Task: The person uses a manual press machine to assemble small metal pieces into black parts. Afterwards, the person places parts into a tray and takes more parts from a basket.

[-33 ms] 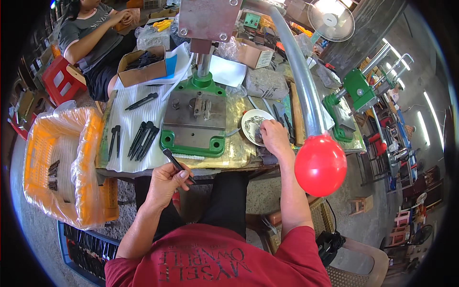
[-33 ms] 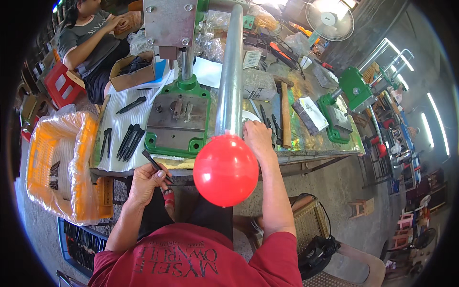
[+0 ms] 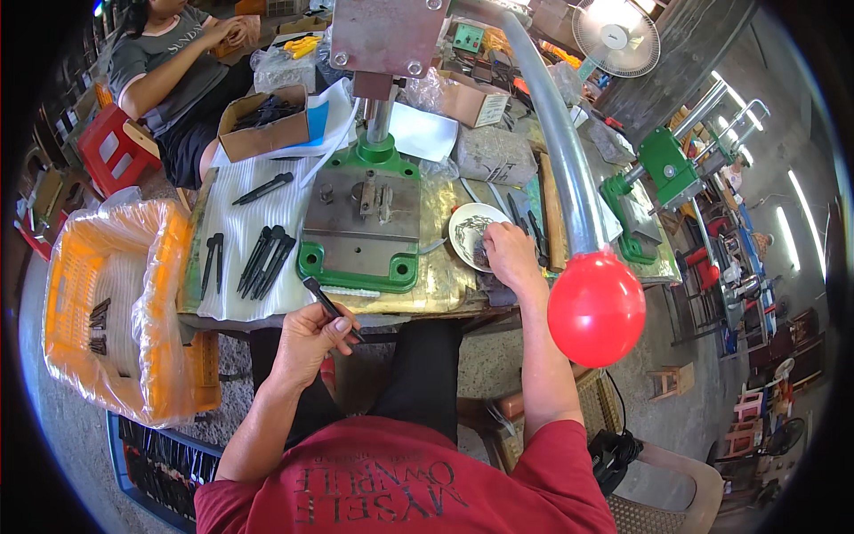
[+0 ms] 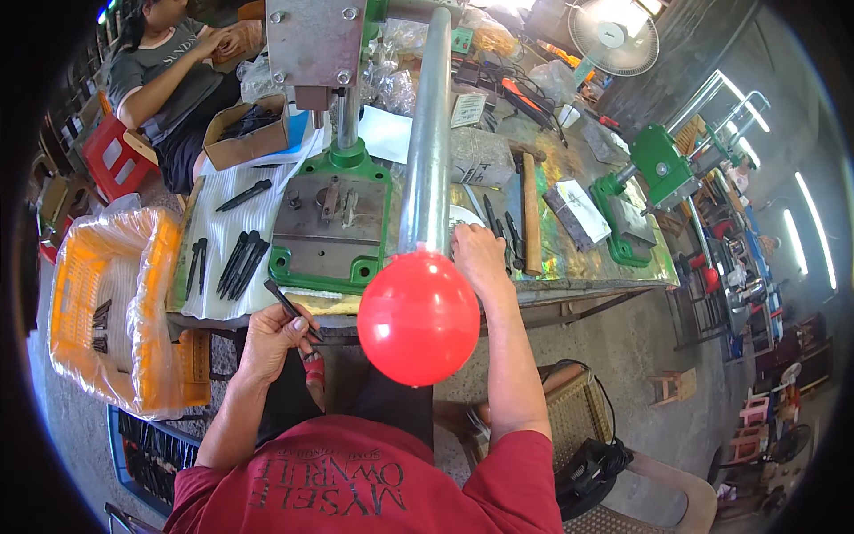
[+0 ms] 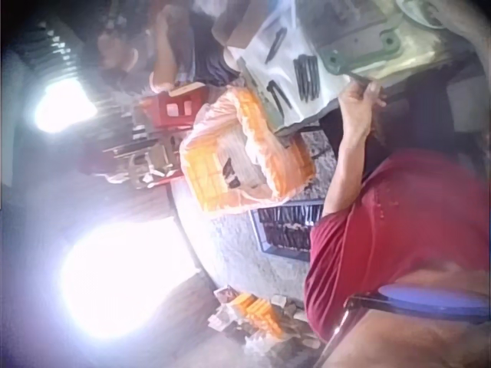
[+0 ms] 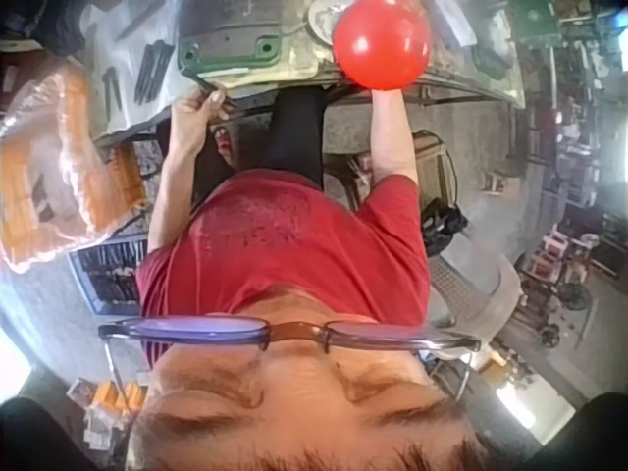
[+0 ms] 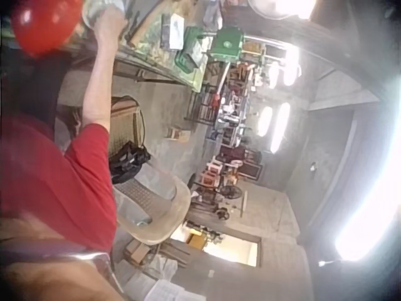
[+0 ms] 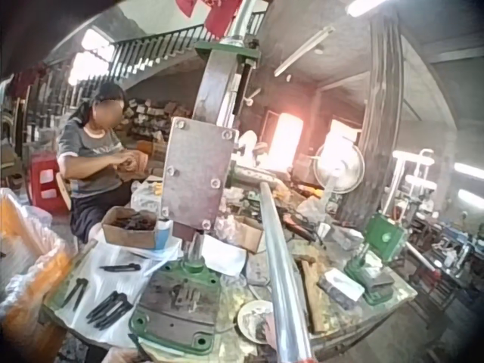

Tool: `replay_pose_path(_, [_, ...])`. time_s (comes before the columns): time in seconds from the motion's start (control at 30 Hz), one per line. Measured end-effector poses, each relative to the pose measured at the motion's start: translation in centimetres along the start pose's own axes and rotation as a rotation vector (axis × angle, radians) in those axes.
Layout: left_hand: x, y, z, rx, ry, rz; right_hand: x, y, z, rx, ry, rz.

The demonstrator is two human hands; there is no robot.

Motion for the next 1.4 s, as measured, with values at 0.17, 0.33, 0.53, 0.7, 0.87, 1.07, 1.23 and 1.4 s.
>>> replay_pose_path(0.17, [0.3,0.1,0.1,-0.014,-0.016,-0.002,0.6,-0.5,1.0,-0.063,0.177,0.114])
replay_pose_path(0.33, [0.2,0.1,0.3,-0.044,-0.012,0.016,0.7,-0.6,0.4,-0.069,0.121,0.114])
replay_pose_path(0.53, [0.1,0.2,0.5,-0.055,0.002,0.015,-0.2,-0.6,-0.6,-0.044,-0.159,-0.046])
replay_pose_path(0.7, [0.0,0.3,0.5,-0.048,-0.003,0.003,0.3,-0.1,-0.2,-0.041,-0.007,-0.001])
replay_pose_path(0.87, [-0.1,0.2,0.7,-0.011,-0.001,-0.006,0.6,-0.1,0.4,-0.032,0.115,0.063])
replay_pose_path(1.07, [-0.1,0.2,0.9,-0.01,-0.009,-0.01,0.6,-0.5,1.4,-0.073,0.239,0.185])
replay_pose_path(1.23, [-0.1,0.4,0.6,-0.001,-0.002,-0.002,0.0,-0.8,0.4,-0.082,0.101,0.064])
replay_pose_path(1.4, [0.2,0.6,0.5,-0.049,0.002,0.003,-0.4,-0.6,-1.5,-0.057,-0.268,-0.089])
Point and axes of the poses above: each hand's wrist, its own y-axis away from the middle knuckle, its own x-axis out of the palm, z = x × y, the point moved 9 cm from there along -y, towards the middle knuckle, and after that the axes turned 13 degrees about y, right-handed, at the moved point
